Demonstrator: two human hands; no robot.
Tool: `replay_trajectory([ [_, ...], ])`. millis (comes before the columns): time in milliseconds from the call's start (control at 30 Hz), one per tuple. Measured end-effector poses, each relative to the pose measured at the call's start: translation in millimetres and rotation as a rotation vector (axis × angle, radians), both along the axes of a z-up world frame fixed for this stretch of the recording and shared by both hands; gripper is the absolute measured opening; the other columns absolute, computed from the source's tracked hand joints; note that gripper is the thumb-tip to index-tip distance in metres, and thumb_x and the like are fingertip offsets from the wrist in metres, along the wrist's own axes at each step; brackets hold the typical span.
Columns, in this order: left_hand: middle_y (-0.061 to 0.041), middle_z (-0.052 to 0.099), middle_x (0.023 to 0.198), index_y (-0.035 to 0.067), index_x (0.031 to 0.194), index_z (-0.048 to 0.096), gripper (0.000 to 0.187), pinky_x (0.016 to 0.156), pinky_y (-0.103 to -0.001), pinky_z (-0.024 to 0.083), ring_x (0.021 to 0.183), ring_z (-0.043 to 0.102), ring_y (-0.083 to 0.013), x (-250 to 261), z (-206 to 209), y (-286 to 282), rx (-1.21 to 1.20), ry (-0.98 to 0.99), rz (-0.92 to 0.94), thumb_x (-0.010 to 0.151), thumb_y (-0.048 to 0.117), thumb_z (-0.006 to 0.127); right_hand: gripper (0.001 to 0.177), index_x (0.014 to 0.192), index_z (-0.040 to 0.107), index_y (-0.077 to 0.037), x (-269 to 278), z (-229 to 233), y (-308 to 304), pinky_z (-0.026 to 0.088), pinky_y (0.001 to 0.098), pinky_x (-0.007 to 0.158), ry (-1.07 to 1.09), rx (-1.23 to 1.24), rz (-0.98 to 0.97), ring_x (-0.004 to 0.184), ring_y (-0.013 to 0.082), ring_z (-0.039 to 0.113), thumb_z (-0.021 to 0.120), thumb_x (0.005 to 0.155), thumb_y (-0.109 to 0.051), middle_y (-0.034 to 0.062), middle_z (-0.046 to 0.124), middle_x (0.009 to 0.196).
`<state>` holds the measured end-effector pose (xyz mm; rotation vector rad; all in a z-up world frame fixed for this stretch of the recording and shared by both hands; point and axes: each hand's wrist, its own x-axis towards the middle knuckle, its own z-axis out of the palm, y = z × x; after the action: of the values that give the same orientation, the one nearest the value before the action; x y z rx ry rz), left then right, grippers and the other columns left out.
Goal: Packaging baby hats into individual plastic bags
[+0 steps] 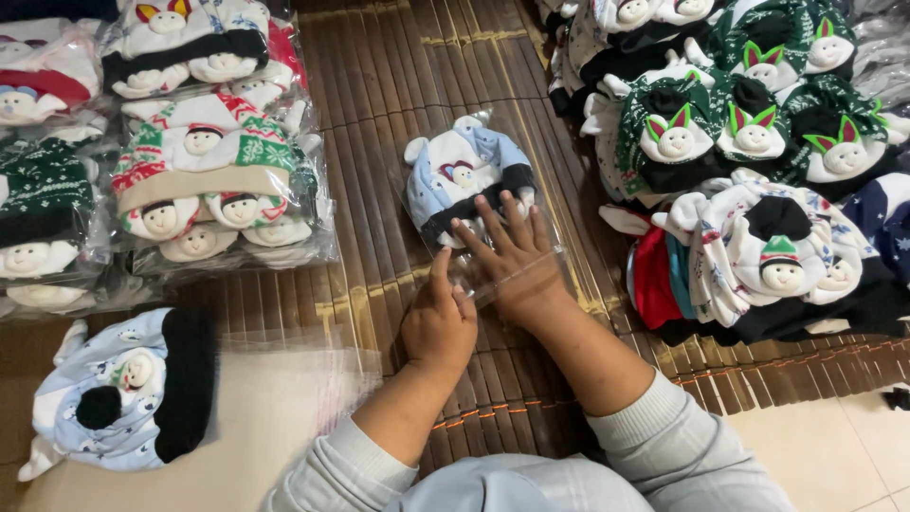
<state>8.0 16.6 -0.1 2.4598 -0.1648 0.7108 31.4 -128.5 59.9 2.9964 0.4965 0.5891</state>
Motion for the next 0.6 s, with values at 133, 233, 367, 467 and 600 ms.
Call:
replay_trajectory([
  [133,-0.006,0.071,0.076,0.02,0.144,0.051,0.061,0.063,-0.043,0.06,0.071,0.073,-0.0296,-2.0,5.0,1.9,0.006,0.017,-0.037,0.085,0.018,0.063,0.066,0.158,0.04,-0.04,10.9,-9.9,6.0,0.017,0.0607,0.122,0.085,0.034,0.038,0.153,0.0333,0.034,0.058,0.095,-0.052,0.0038,0.044,0.163],
  [233,-0.009,0.072,0.082,0.022,0.151,0.041,0.063,0.062,-0.046,0.061,0.075,0.072,-0.0309,-1.0,6.9,3.1,-0.01,0.203,-0.09,0.091,0.017,0.058,0.064,0.159,0.033,-0.044,21.4,-10.5,15.7,0.013,0.0643,0.122,0.2,-0.021,-0.023,0.155,0.0285,0.029,0.051,0.098,-0.049,0.0,0.035,0.167],
  [367,-0.011,0.073,0.088,0.022,0.153,0.038,0.065,0.063,-0.048,0.061,0.08,0.072,-0.0325,-1.4,4.0,1.4,-0.005,0.256,-0.1,0.091,0.015,0.058,0.074,0.163,0.017,-0.046,25.9,-8.8,21.5,0.018,0.0679,0.118,0.452,-0.062,-0.081,0.158,0.0293,0.015,0.046,0.096,-0.056,-0.0017,0.02,0.172],
  [467,-0.014,0.072,0.091,0.02,0.152,0.038,0.063,0.064,-0.052,0.061,0.084,0.071,-0.0355,-1.9,9.0,3.0,-0.035,0.254,-0.118,0.092,0.015,0.057,0.084,0.164,0.019,-0.041,21.7,-7.4,15.3,0.031,0.065,0.115,0.398,-0.012,-0.05,0.157,0.0297,0.02,0.057,0.09,-0.053,0.0013,0.021,0.172],
  [600,-0.015,0.072,0.092,0.02,0.152,0.04,0.065,0.068,-0.05,0.06,0.086,0.071,-0.036,-2.8,3.7,2.6,-0.06,0.233,-0.103,0.09,0.016,0.058,0.086,0.165,0.023,-0.028,-5.2,13.5,3.6,0.037,0.0585,0.113,0.355,0.069,-0.049,0.154,0.0312,0.028,0.064,0.09,-0.033,0.0091,0.025,0.171],
])
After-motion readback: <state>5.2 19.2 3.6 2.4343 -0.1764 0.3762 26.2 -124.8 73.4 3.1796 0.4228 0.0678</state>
